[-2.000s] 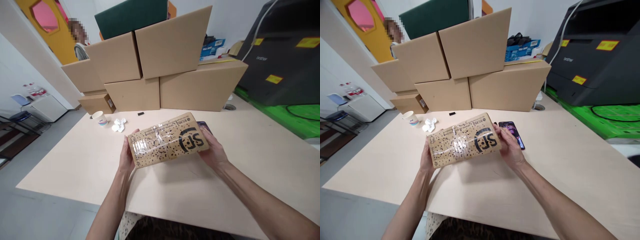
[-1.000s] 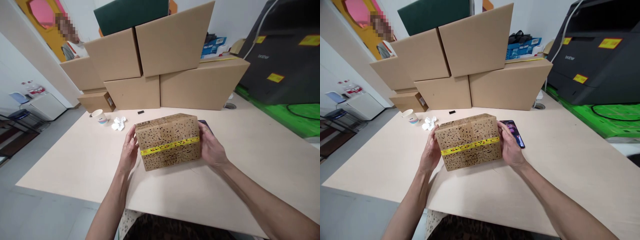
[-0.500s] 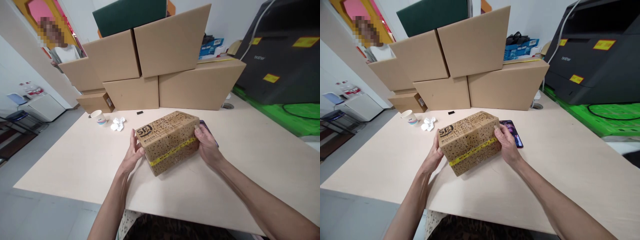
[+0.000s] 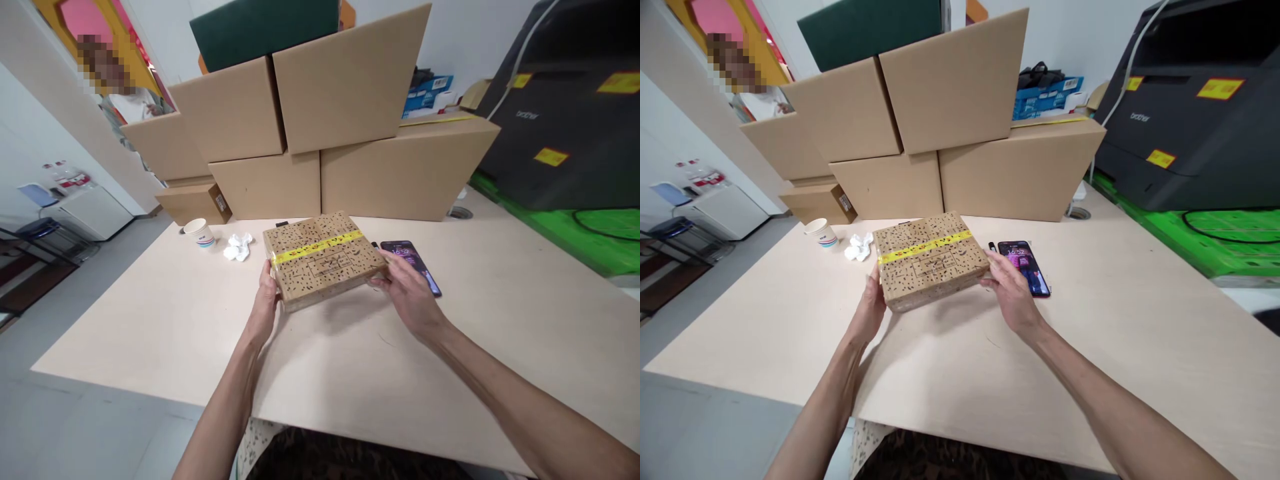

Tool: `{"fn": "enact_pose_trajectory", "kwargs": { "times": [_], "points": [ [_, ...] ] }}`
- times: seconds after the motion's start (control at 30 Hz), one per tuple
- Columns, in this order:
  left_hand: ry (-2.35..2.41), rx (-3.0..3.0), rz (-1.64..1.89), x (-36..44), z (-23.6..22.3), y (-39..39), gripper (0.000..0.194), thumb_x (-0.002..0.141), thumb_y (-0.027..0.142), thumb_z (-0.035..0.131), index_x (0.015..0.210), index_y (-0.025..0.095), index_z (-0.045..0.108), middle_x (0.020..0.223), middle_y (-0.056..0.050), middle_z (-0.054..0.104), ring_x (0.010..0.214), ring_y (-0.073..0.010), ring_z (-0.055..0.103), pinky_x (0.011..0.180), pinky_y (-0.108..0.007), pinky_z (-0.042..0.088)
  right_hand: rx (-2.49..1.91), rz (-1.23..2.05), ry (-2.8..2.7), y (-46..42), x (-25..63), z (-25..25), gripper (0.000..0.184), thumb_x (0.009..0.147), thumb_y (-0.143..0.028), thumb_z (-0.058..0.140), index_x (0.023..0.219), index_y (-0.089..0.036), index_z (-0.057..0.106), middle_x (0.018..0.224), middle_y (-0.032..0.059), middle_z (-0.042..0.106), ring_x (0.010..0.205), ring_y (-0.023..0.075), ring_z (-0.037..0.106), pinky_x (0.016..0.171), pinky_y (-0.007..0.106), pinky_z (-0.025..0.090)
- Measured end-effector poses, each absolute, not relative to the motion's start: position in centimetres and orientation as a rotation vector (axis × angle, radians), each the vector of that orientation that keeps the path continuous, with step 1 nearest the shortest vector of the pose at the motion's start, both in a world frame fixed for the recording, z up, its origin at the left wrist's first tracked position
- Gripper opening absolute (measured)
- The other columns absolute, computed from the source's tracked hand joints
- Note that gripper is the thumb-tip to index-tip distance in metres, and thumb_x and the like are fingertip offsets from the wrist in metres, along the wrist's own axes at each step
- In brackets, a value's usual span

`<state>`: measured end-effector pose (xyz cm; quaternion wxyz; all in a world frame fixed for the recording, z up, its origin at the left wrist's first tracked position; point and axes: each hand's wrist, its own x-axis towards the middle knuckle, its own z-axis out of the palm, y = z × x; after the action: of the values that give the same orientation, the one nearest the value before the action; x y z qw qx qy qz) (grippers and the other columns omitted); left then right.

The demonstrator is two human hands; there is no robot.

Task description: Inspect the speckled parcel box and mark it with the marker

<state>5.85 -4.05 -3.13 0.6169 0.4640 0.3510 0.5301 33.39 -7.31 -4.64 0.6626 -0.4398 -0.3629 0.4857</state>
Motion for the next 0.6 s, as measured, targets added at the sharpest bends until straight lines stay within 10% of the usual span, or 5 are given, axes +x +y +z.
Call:
{"fn": "enact_pose_trajectory", "kwargs": {
  "times": [0.6],
  "points": [
    [0.817, 1.486, 1.387, 5.1, -2.9, -3.8, 0.093, 0.084, 0.087, 0.047, 0.162, 0.038, 0.031, 0.176, -0.003, 0.012, 0.16, -0.0365, 0.022, 0.13, -0.056, 0.01, -0.798, 0.907, -0.872, -8.0, 34.7, -1.9, 0.035, 0.088, -0.054, 0.063, 0.115, -0.034, 0.074, 0.132, 0.0053, 0.072, 0.131, 0.0301, 0.062, 0.101, 0.048, 0.054]
  ]
}}
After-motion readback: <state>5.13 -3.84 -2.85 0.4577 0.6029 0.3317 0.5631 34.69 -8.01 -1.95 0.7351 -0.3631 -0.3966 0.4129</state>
